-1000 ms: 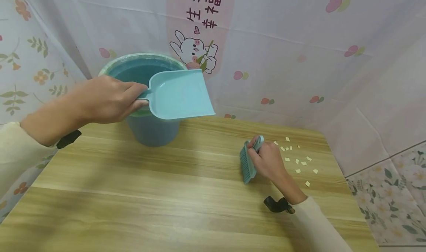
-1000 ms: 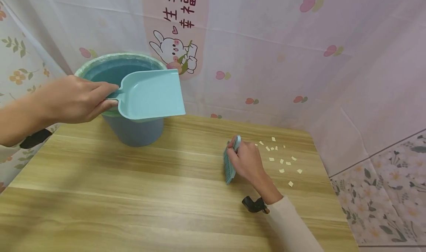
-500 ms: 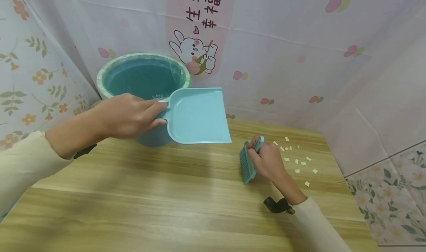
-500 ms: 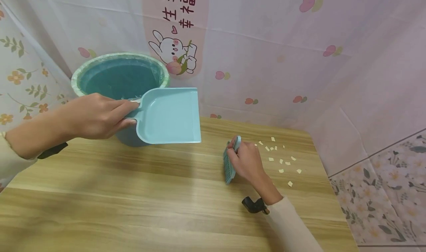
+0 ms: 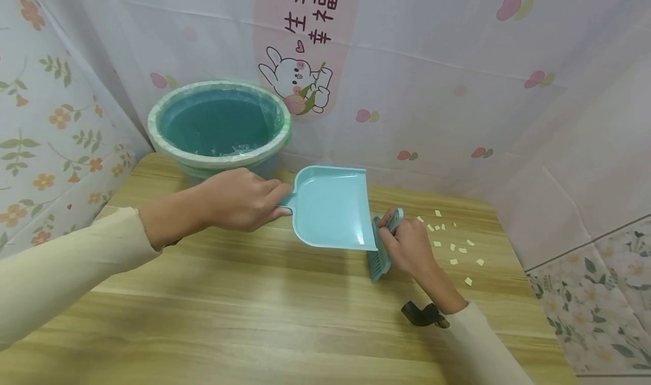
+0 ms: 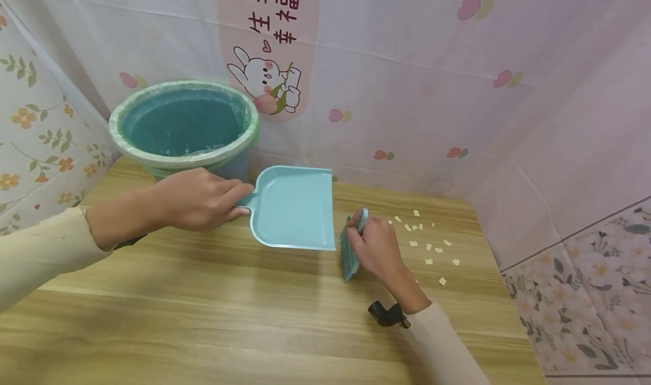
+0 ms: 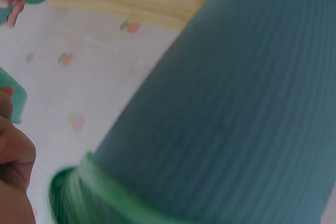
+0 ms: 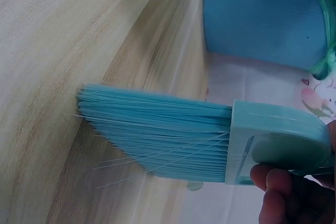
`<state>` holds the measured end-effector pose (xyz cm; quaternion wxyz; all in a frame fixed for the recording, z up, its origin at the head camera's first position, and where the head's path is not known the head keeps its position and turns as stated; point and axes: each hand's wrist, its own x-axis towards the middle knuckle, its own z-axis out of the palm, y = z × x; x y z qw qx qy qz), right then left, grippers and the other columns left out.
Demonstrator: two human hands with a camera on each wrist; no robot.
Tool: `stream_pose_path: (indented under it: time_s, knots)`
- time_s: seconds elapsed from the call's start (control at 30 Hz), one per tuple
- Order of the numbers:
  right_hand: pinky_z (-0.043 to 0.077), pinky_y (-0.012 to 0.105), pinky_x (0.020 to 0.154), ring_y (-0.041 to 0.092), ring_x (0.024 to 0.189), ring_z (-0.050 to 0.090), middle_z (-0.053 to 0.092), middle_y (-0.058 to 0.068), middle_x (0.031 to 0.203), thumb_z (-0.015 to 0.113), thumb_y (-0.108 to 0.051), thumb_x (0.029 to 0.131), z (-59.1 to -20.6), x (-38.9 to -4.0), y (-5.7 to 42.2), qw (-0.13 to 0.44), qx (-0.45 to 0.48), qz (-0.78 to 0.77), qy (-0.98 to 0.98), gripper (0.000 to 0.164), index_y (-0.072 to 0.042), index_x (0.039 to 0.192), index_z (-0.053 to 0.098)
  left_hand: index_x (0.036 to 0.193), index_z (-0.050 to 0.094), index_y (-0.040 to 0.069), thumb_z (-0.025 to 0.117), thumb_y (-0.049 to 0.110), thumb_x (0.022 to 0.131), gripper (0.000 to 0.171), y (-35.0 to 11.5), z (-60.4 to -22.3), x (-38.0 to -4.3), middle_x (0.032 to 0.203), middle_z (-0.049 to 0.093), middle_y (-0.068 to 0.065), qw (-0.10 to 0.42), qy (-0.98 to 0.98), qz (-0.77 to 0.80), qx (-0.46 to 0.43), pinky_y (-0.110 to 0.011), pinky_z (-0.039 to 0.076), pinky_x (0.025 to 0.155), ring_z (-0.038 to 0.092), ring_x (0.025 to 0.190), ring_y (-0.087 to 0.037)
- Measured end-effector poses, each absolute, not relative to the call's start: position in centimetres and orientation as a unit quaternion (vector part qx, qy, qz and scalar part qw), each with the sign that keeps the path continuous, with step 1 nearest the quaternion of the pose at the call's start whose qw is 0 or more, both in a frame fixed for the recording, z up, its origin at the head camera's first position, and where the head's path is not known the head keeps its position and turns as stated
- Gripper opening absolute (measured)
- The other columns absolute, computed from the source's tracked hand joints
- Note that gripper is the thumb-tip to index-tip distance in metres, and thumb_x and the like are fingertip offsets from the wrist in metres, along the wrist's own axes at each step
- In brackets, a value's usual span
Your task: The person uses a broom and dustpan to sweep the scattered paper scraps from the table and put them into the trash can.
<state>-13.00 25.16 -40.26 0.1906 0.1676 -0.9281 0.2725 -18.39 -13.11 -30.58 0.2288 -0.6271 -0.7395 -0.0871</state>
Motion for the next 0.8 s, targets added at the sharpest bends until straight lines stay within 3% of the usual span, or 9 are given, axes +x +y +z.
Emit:
stream_pose_path:
  time_s: [0.13,0.23,0.5,0.8]
  knots:
    - [0.031,0.031,0.046,0.006,0.049,0.033,0.064,0.000,0.067,0.057,-0.007,0.094,-40.4,-13.0,25.2,0.189,0.164,0.272,-0.929,0.017,-0.003,0.090,0.074,0.102,0.055,0.001,0.061,0.026,0.114,0.028,-12.3,-32.1,-18.4,0.076,0.047,-0.001,0.198,-0.754,-0.087,-0.621,-0.029,0.039,0.050,0.040,0.056,-0.013]
    - [0.032,0.031,0.047,0.007,0.049,0.036,0.068,0.003,0.072,0.057,-0.007,0.095,-40.5,-13.0,25.3,0.190,0.163,0.269,-0.930,0.018,-0.003,0.089,0.074,0.102,0.055,0.001,0.074,0.021,0.105,0.028,-11.7,-33.4,-18.4,0.076,0.045,0.000,0.178,-0.764,-0.087,-0.614,-0.029,0.039,0.049,0.040,0.056,-0.013]
    - [0.032,0.030,0.047,0.005,0.051,0.033,0.064,0.000,0.068,0.057,-0.007,0.095,-40.6,-13.2,25.3,0.198,0.168,0.269,-0.928,0.017,-0.004,0.089,0.073,0.099,0.053,0.003,0.074,0.022,0.106,0.029,-10.6,-37.5,-18.4,0.074,0.041,0.004,0.141,-0.775,-0.099,-0.608,-0.026,0.035,0.049,0.036,0.056,-0.011]
    - [0.031,0.030,0.047,0.006,0.051,0.036,0.064,0.000,0.068,0.058,-0.006,0.094,-40.5,-13.1,25.3,0.200,0.166,0.275,-0.926,0.016,-0.005,0.088,0.073,0.099,0.055,0.004,0.065,0.023,0.110,0.025,-9.6,-41.6,-19.0,0.074,0.040,0.005,0.082,-0.790,-0.083,-0.602,-0.025,0.038,0.050,0.037,0.058,-0.008]
